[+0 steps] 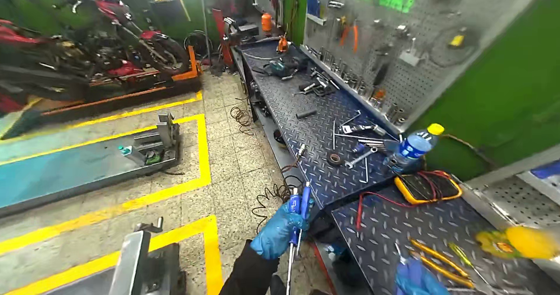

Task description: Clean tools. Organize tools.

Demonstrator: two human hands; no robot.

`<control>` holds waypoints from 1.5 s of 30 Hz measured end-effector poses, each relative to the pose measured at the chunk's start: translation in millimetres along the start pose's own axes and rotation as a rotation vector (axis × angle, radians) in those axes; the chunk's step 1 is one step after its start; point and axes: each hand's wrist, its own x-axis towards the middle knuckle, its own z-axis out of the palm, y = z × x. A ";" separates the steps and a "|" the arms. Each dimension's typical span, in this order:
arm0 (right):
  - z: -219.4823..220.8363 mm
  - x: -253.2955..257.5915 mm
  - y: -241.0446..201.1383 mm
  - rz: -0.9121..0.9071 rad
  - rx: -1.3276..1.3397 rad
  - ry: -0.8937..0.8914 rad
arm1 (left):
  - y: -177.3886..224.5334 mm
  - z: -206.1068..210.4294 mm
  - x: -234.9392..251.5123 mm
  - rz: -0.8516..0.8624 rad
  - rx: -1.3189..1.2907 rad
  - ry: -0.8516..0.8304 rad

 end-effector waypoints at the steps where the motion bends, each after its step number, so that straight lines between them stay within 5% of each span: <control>1: 27.9 16.5 -11.8 -0.021 0.049 -0.064 | 13.4 -1.4 7.1 0.010 0.061 0.017; 5: 133.6 83.3 -58.7 -0.071 0.158 -0.221 | 59.4 -17.2 42.0 0.069 0.203 0.037; 11: 262.6 198.7 -127.5 -0.084 0.140 -0.162 | 130.6 -84.3 97.7 0.030 0.402 0.144; 16: 356.8 327.4 -145.5 -0.078 0.228 -0.217 | 178.7 -185.1 204.0 -0.080 0.458 0.182; 20: 417.5 423.2 -162.7 -0.089 0.221 -0.136 | 230.6 -221.6 305.9 -0.195 0.593 0.193; 25: 431.9 515.9 -196.5 -0.069 0.034 0.106 | 274.4 -226.0 432.5 -0.311 0.902 0.085; 34: 406.3 622.3 -213.2 0.140 -0.227 0.543 | 284.7 -191.8 595.0 -0.349 1.385 -0.298; 40: 406.8 638.2 -220.9 0.209 -0.131 0.684 | 300.5 -190.4 653.9 -0.157 1.468 -0.605; 45: 406.1 601.4 -240.5 0.186 0.079 0.911 | 330.6 -231.3 681.5 -0.047 1.328 -0.736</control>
